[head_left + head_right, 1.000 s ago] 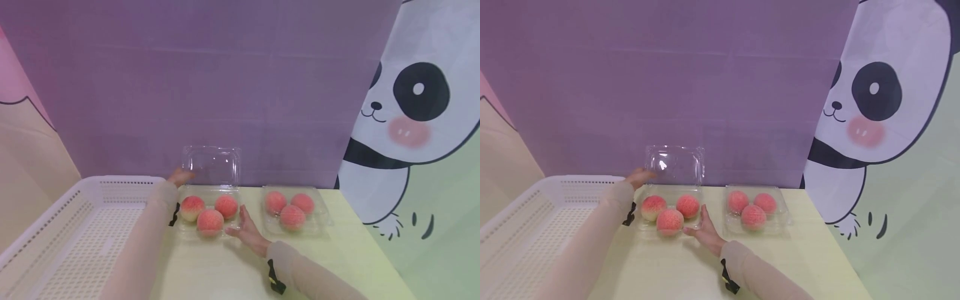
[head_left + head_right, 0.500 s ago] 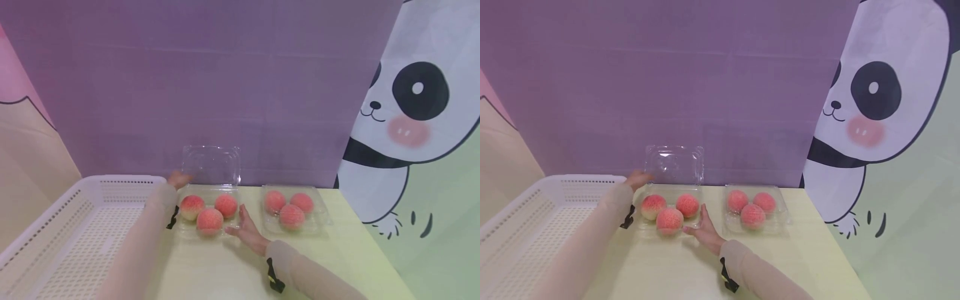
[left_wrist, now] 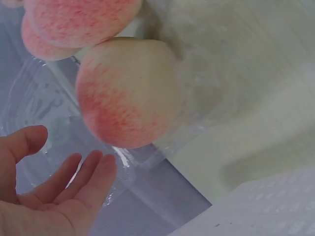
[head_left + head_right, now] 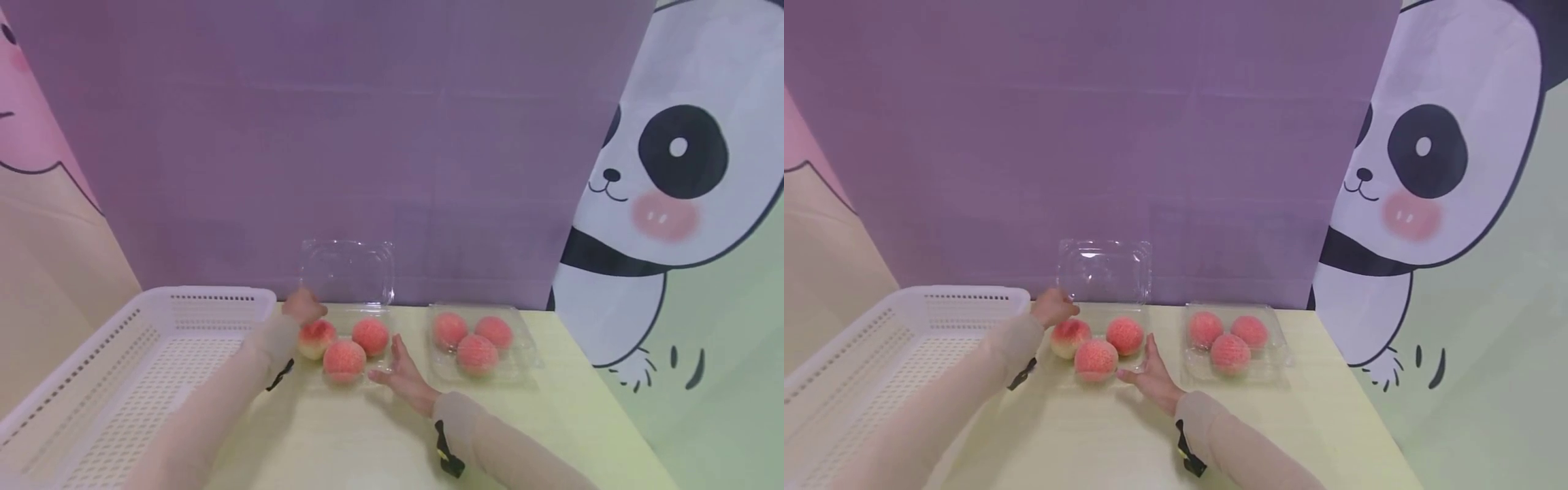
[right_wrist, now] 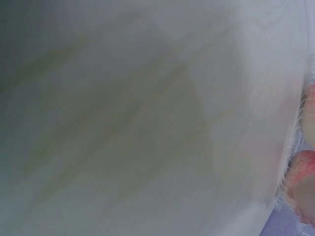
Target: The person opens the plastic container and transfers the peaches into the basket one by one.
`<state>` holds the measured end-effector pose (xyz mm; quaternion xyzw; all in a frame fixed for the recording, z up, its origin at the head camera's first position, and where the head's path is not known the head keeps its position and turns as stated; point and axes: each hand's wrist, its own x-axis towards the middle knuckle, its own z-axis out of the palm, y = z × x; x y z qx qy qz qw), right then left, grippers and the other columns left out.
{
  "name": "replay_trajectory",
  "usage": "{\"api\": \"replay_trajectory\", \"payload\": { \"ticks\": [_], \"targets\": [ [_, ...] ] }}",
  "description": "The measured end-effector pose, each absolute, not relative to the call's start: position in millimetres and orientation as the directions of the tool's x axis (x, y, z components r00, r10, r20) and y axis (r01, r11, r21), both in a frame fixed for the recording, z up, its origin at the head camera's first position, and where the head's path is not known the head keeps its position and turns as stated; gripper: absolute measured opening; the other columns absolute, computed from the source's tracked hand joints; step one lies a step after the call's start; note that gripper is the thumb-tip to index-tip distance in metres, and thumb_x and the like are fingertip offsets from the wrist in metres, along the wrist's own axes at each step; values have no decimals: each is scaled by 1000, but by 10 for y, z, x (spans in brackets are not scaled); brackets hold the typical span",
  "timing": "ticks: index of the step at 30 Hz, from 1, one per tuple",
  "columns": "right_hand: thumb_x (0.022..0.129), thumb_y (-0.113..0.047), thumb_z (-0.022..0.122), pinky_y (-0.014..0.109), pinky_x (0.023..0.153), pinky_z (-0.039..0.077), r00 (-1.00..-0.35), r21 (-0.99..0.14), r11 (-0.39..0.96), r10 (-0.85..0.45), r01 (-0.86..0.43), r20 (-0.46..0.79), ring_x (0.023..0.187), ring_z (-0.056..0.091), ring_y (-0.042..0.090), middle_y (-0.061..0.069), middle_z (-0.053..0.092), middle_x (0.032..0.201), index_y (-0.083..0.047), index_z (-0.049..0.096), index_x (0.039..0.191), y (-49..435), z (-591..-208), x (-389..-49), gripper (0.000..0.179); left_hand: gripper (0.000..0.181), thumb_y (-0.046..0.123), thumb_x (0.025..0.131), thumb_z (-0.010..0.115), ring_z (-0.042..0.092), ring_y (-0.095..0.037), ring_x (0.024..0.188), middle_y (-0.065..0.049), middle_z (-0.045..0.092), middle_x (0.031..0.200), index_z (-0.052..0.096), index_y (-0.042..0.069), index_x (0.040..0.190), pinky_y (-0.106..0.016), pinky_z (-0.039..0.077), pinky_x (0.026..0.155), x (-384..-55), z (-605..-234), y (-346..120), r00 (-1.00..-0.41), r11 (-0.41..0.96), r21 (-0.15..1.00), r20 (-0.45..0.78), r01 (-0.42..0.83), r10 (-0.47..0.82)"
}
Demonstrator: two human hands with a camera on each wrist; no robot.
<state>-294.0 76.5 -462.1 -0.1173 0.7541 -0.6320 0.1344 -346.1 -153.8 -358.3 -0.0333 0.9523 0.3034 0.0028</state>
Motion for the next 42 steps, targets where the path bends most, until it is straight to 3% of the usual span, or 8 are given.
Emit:
{"api": "replay_trajectory", "payload": {
  "ticks": [2, 6, 9, 15, 22, 26, 42],
  "targets": [
    [83, -18, 65, 55, 111, 8, -938, -984, 179, -343, -3, -60, 140, 0, 35, 16, -6, 153, -9, -10, 146, 767, -4622, -2940, 99, 29, 18, 77, 61, 60, -33, 91, -19, 65, 96, 61, -4, 95, -46, 50, 81, -3485, -3664, -1526, -997, 825, 560, -36, -75, -66],
    [83, -17, 65, 55, 112, 8, -940, -985, 174, -336, -2, -58, 140, -1, 35, 16, -6, 153, -9, -10, 146, 771, -4621, -2937, 98, 48, 19, 79, 60, 56, -36, 102, -24, 58, 112, 51, -9, 117, -46, 47, 88, -3511, -3802, -1503, -993, 811, 576, -111, -103, -48],
    [82, -16, 65, 54, 111, 8, -939, -988, 157, -341, -8, -46, 140, -1, 36, 16, -7, 153, -8, -11, 146, 770, -4614, -2927, 99, 56, 21, 78, 61, 54, -36, 103, -26, 56, 116, 45, -10, 122, -45, 47, 88, -3505, -3873, -1490, -987, 798, 588, -150, -133, -54],
    [81, -20, 67, 55, 111, 10, -935, -988, 149, -355, -26, -29, 139, -1, 37, 18, -7, 153, -7, -11, 146, 768, -4622, -2919, 102, 52, 32, 75, 62, 56, -29, 88, -21, 60, 101, 54, -8, 107, -42, 49, 81, -3480, -3983, -1460, -984, 812, 563, -157, -154, -79],
    [80, -24, 68, 55, 112, 9, -938, -987, 159, -343, -13, -43, 140, -1, 36, 16, -7, 153, -10, -11, 146, 768, -4616, -2926, 104, 53, 42, 78, 61, 55, -34, 103, -20, 57, 116, 59, -1, 110, -45, 46, 90, -3460, -4085, -1346, -972, 764, 607, -202, -220, -119],
    [80, -25, 69, 56, 111, 10, -941, -984, 180, -335, -4, -57, 140, 1, 37, 16, -5, 153, -10, -10, 146, 760, -4620, -2922, 104, 48, 47, 78, 61, 55, -34, 104, -19, 57, 117, 67, 6, 102, -44, 46, 91, -3440, -4127, -1294, -974, 773, 594, -180, -221, -140],
    [80, -27, 68, 57, 111, 9, -937, -981, 193, -343, -2, -66, 140, 0, 36, 15, -6, 154, -12, -11, 146, 761, -4605, -2923, 104, 38, 33, 72, 68, 57, -26, 93, -13, 61, 100, 63, 6, 98, -41, 47, 84, -3498, -4276, -1335, -976, 607, 766, -133, -212, -172]
  ]
}}
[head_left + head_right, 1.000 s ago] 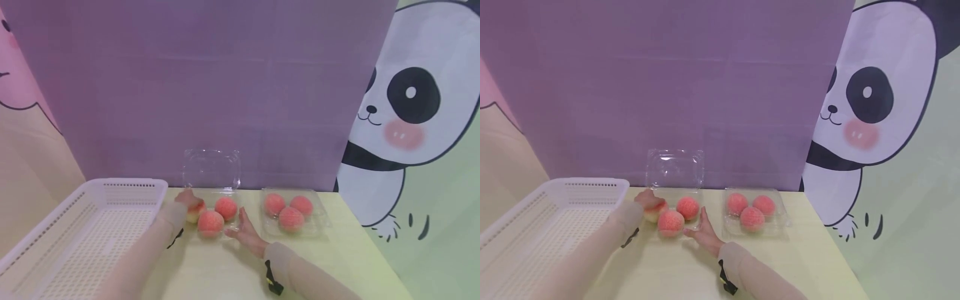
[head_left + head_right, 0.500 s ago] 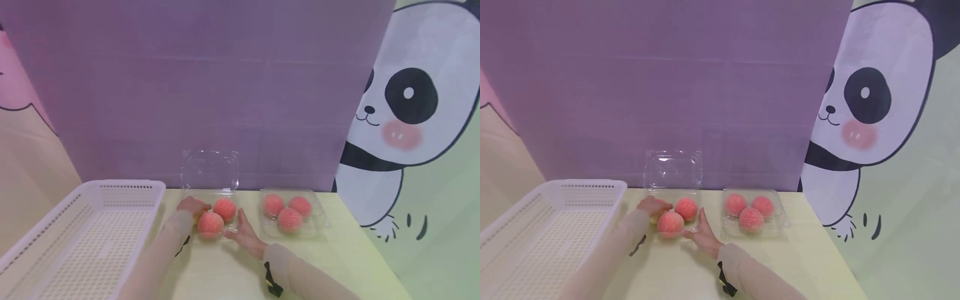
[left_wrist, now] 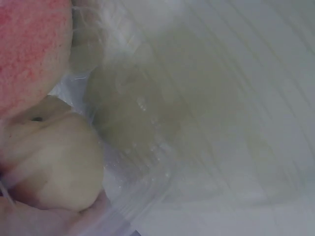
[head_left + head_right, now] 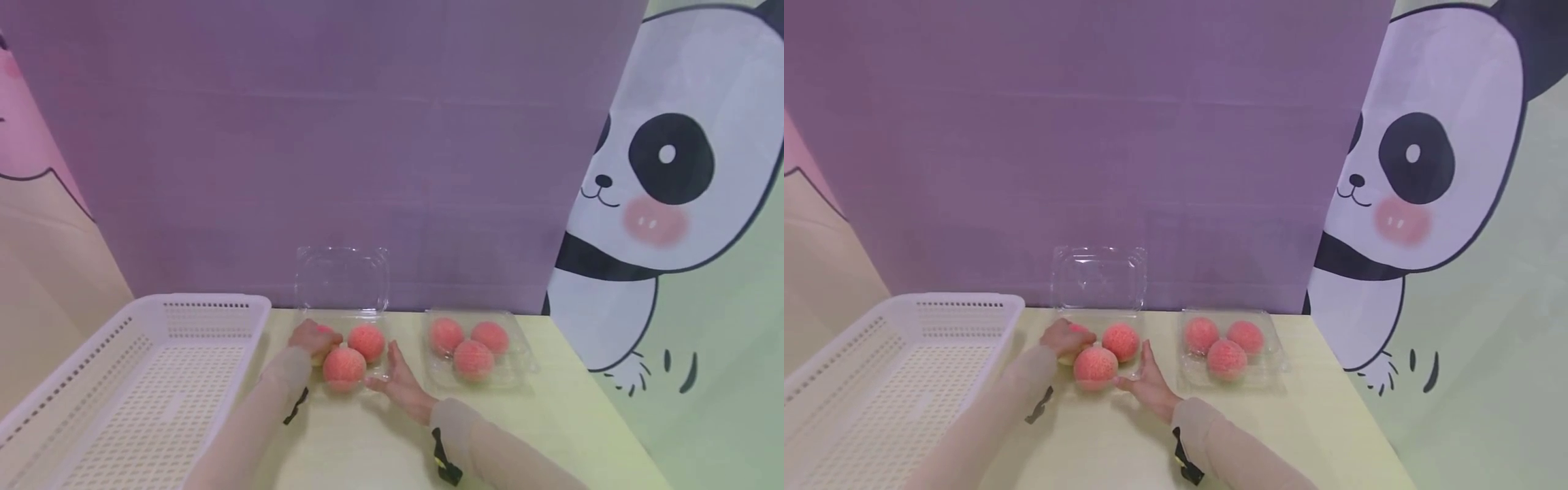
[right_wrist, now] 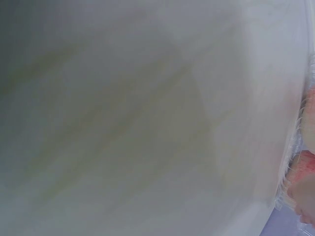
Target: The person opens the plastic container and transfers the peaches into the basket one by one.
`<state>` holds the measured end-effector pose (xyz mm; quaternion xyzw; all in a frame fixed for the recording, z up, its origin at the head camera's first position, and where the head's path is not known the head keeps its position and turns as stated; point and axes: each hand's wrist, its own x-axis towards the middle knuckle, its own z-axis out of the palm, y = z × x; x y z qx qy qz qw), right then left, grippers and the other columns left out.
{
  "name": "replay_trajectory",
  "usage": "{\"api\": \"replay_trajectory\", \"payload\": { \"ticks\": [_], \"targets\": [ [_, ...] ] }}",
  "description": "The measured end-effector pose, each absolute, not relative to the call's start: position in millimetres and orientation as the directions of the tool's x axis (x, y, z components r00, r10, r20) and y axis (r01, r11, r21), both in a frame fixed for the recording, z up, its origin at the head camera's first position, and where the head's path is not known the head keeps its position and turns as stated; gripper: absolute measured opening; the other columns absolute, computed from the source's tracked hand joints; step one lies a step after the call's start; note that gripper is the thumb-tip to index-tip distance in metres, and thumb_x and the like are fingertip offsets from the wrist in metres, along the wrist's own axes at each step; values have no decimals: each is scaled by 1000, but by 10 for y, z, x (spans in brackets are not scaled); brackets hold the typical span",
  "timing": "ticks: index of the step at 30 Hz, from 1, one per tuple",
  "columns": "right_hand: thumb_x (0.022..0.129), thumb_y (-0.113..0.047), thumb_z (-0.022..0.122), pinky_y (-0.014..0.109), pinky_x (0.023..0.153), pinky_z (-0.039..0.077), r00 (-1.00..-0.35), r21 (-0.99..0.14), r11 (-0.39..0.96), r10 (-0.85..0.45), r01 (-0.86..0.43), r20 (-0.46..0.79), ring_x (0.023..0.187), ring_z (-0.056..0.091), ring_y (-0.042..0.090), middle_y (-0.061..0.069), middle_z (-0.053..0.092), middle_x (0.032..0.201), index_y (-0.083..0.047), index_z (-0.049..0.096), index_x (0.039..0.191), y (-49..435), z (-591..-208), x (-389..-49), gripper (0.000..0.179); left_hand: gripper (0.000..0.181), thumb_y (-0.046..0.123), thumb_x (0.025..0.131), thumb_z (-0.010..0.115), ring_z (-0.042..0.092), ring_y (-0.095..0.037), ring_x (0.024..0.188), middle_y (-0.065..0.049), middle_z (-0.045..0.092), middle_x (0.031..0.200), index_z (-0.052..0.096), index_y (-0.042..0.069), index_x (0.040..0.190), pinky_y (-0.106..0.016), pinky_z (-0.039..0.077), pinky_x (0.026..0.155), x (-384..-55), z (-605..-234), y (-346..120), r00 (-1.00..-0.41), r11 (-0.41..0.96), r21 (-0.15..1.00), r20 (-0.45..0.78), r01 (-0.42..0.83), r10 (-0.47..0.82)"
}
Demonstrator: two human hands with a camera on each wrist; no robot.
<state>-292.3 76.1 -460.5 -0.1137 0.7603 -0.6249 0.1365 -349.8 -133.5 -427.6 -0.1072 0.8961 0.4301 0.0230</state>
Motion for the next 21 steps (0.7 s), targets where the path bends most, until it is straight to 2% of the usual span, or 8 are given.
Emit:
{"api": "replay_trajectory", "payload": {
  "ticks": [5, 12, 21],
  "targets": [
    [80, -27, 68, 57, 111, 8, -935, -984, 180, -349, 4, -68, 140, 0, 35, 15, -6, 153, -12, -12, 146, 764, -4625, -2927, 105, 46, 30, 70, 71, 56, -27, 93, -13, 60, 99, 55, 3, 103, -40, 47, 84, -3481, -4248, -1345, -982, 609, 775, -82, -171, -172],
    [80, -24, 69, 55, 111, 8, -937, -988, 155, -348, -19, -37, 140, -2, 35, 16, -7, 153, -9, -10, 146, 784, -4633, -2941, 104, 69, 27, 67, 72, 50, -34, 113, -19, 55, 120, 47, 1, 126, -45, 43, 96, -3493, -4138, -1307, -988, 630, 775, 54, -48, -142],
    [81, -24, 68, 54, 112, 10, -941, -984, 178, -337, -25, -37, 140, 0, 35, 17, -5, 153, -8, -9, 146, 769, -4639, -2947, 102, 66, 29, 67, 73, 51, -35, 110, -19, 56, 118, 50, 2, 123, -46, 44, 95, -3498, -3999, -1278, -976, 638, 769, 173, 48, -135]
  ]
}}
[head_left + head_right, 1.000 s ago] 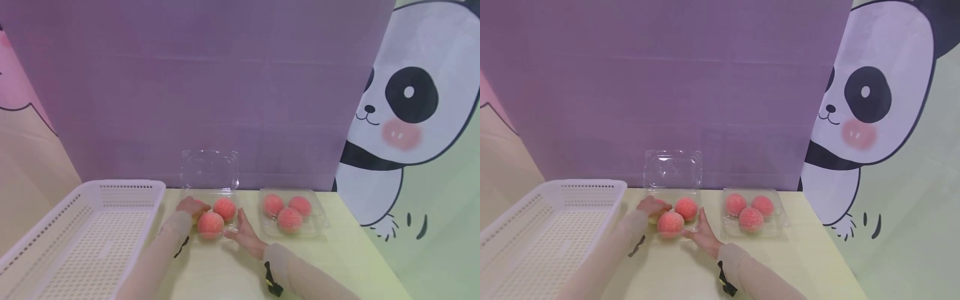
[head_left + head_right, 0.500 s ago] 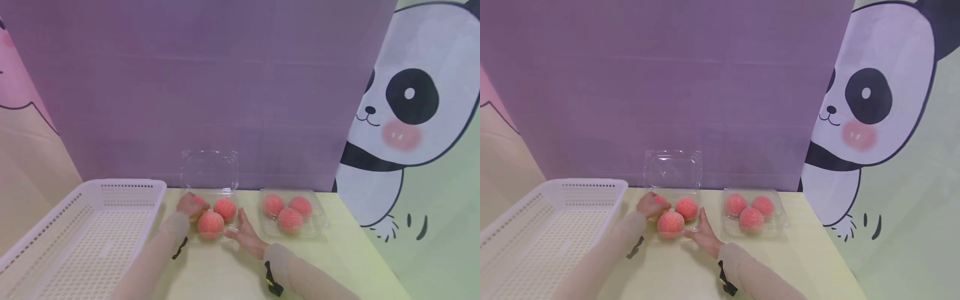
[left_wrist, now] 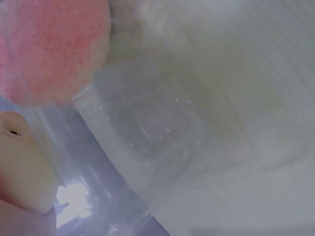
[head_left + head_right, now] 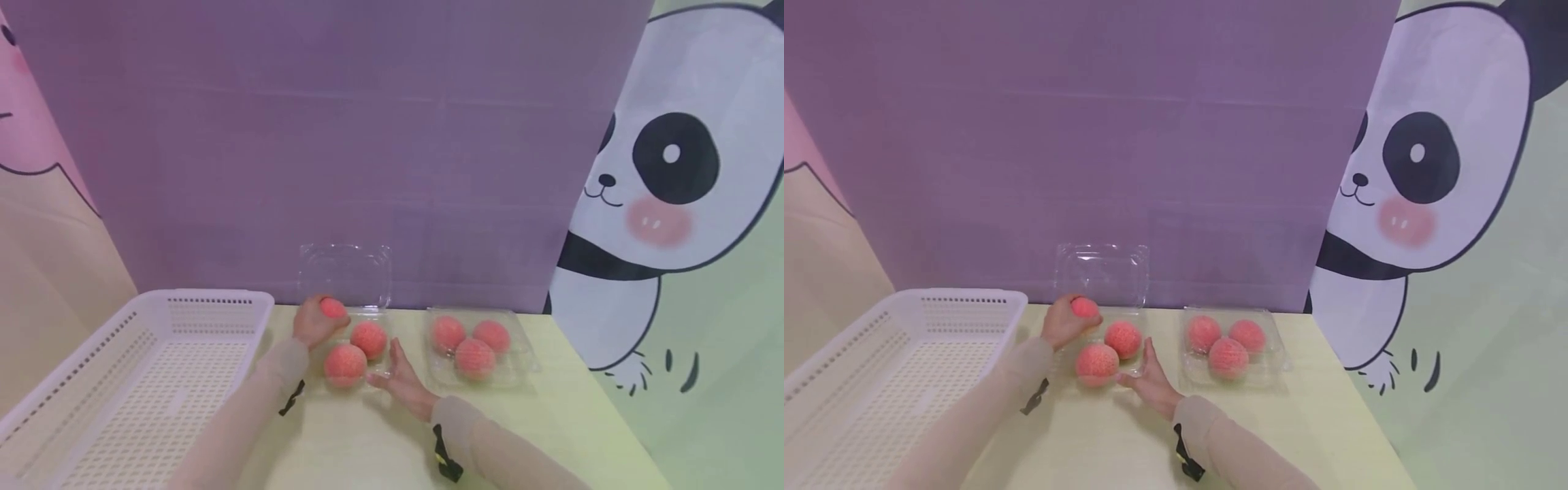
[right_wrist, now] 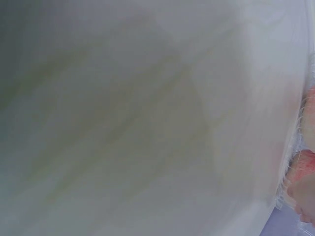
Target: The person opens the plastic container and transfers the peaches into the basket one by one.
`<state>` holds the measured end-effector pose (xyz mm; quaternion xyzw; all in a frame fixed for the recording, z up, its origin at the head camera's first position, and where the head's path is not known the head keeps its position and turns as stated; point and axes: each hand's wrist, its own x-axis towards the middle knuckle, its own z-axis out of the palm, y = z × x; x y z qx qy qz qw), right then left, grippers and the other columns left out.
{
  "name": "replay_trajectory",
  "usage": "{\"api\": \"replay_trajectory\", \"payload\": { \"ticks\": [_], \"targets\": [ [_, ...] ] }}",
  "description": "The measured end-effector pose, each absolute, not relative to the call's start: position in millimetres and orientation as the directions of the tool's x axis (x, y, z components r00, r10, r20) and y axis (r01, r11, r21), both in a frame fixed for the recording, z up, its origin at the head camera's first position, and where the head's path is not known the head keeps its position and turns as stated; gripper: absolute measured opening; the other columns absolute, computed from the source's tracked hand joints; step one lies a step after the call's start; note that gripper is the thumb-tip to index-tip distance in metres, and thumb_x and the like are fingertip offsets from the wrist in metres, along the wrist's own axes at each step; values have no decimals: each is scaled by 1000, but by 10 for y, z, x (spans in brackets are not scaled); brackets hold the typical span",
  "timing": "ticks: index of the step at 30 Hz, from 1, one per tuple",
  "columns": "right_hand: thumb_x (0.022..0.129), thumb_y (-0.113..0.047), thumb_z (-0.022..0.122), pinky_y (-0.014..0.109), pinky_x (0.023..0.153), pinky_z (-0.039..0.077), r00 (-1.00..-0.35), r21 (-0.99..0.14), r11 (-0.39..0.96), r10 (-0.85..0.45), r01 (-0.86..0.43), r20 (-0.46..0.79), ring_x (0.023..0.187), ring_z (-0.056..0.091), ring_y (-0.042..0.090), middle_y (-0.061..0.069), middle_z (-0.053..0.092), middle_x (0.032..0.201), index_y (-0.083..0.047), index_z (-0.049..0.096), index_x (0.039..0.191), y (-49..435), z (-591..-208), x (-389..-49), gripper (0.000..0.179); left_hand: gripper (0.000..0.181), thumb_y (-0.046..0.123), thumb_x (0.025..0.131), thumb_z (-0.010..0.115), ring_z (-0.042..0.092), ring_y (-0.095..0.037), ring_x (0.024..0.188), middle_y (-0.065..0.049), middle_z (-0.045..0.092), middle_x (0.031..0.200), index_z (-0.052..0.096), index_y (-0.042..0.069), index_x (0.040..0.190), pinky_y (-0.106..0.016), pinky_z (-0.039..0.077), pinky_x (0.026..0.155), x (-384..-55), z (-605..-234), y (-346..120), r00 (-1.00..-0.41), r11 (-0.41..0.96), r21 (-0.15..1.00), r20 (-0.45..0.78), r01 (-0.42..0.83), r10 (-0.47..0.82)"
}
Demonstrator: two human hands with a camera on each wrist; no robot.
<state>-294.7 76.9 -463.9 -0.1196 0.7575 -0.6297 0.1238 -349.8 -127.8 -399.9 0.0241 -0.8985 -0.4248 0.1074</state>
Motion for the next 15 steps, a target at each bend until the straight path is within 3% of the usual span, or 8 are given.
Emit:
{"api": "replay_trajectory", "payload": {
  "ticks": [15],
  "targets": [
    [82, -19, 67, 54, 112, 9, -936, -986, 165, -348, -15, -44, 140, -1, 36, 17, -6, 153, -7, -10, 146, 768, -4622, -2928, 100, 62, 24, 65, 75, 53, -29, 104, -11, 57, 114, 51, 8, 120, -43, 48, 88, -3126, -3689, -1038, -987, 568, 823, 90, -2, -134]
  ]
}}
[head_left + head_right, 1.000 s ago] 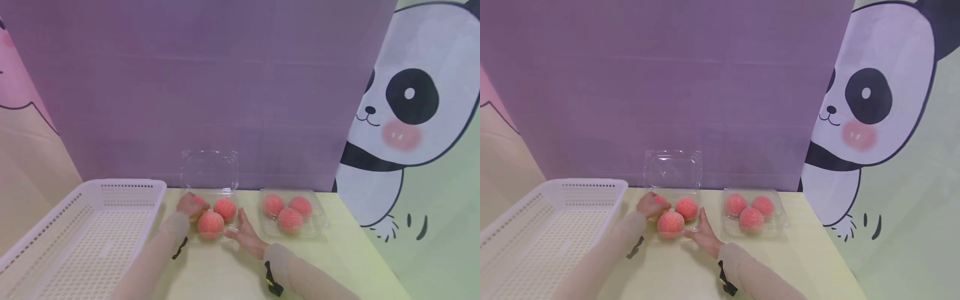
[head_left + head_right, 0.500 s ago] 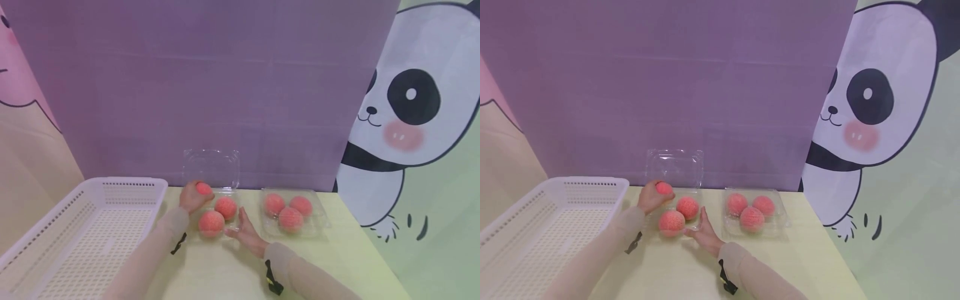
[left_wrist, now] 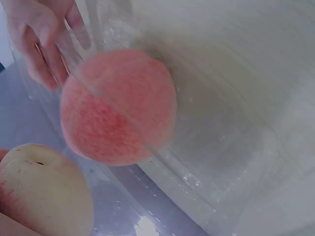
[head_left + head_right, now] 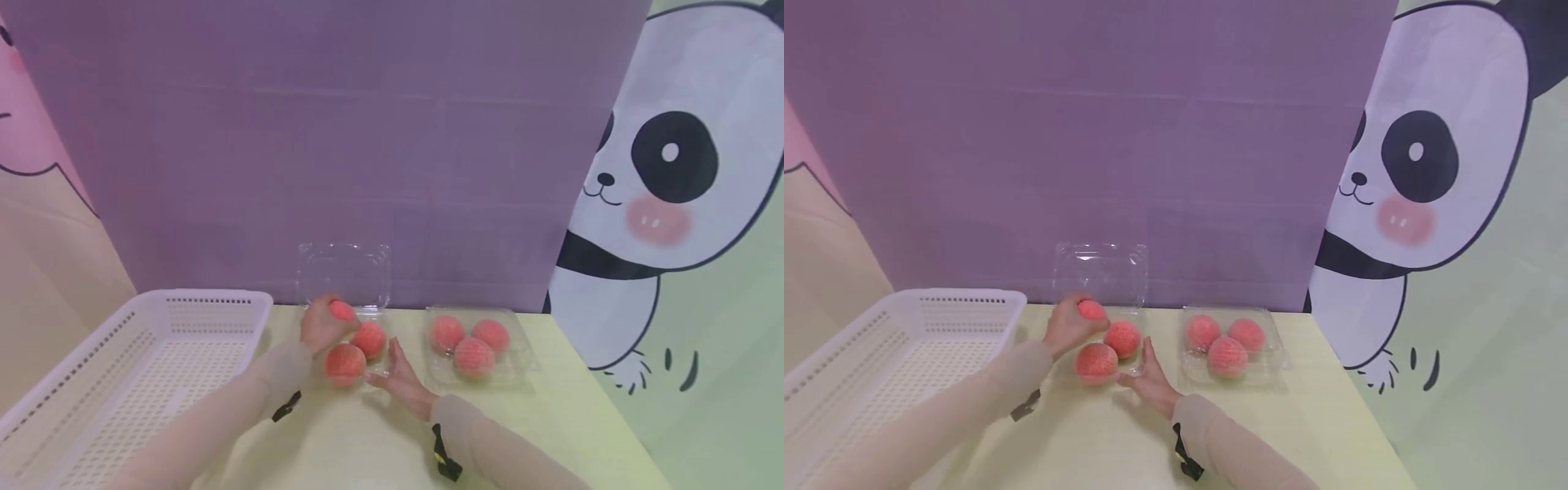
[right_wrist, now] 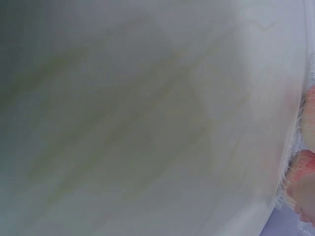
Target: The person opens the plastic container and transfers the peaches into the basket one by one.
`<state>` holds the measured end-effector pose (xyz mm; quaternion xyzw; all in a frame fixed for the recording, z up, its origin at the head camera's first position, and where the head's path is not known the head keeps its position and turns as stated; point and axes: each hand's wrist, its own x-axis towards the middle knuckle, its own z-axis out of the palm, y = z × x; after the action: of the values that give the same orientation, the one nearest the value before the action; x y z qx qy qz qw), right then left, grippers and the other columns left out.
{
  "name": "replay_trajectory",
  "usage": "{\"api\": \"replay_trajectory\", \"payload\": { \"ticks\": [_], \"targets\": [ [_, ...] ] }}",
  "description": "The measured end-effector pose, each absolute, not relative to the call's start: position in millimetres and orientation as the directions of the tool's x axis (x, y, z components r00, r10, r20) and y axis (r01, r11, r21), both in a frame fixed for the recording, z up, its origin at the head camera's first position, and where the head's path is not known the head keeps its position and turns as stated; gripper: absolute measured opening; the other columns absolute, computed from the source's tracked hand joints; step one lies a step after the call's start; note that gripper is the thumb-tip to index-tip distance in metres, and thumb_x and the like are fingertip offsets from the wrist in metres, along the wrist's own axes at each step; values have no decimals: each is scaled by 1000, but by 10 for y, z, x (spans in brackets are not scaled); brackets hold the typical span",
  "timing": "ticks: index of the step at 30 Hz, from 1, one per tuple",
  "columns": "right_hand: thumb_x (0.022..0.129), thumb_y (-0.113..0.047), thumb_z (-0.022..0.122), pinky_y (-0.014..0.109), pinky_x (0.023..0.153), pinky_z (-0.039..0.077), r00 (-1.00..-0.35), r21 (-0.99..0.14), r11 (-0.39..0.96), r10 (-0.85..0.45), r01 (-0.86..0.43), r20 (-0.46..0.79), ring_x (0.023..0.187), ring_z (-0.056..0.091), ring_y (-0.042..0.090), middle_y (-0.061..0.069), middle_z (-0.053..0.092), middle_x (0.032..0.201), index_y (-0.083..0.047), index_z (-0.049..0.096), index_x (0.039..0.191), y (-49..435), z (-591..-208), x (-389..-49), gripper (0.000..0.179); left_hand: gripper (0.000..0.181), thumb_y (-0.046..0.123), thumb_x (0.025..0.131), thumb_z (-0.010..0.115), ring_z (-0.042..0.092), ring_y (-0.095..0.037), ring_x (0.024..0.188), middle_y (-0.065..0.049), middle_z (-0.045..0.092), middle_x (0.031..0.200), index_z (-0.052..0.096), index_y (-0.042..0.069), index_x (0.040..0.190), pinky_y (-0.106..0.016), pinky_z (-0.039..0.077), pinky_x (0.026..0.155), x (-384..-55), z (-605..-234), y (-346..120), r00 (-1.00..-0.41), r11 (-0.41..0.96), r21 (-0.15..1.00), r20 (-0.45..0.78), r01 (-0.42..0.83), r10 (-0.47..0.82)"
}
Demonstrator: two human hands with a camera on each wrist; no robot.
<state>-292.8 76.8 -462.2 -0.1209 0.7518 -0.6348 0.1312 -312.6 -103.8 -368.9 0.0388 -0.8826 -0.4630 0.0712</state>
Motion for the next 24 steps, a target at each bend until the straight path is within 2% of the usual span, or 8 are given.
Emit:
{"api": "replay_trajectory", "payload": {
  "ticks": [8, 13, 24],
  "targets": [
    [81, -20, 68, 55, 111, 10, -938, -989, 146, -344, -13, -38, 139, 0, 37, 20, -5, 152, -8, -10, 146, 760, -4611, -2915, 102, 59, 19, 65, 75, 55, -27, 103, -10, 57, 117, 54, 7, 119, -41, 50, 86, -2904, -3569, -1053, -973, 588, 789, 232, 179, -14],
    [81, -19, 67, 55, 111, 9, -936, -989, 150, -349, -13, -41, 139, 0, 37, 20, -5, 152, -7, -10, 146, 760, -4614, -2919, 102, 60, 22, 67, 77, 57, -25, 100, -8, 56, 116, 53, 9, 120, -38, 53, 81, -2826, -3490, -1138, -962, 593, 765, 266, 250, 62],
    [82, -22, 66, 58, 110, 9, -931, -987, 160, -359, 7, -65, 139, 3, 40, 19, -6, 153, -11, -12, 146, 770, -4577, -2889, 101, 58, 18, 67, 79, 58, -28, 97, -12, 57, 112, 54, 9, 119, -40, 54, 78, -2892, -3346, -1546, -894, 583, 698, 430, 416, 124]
  ]
}}
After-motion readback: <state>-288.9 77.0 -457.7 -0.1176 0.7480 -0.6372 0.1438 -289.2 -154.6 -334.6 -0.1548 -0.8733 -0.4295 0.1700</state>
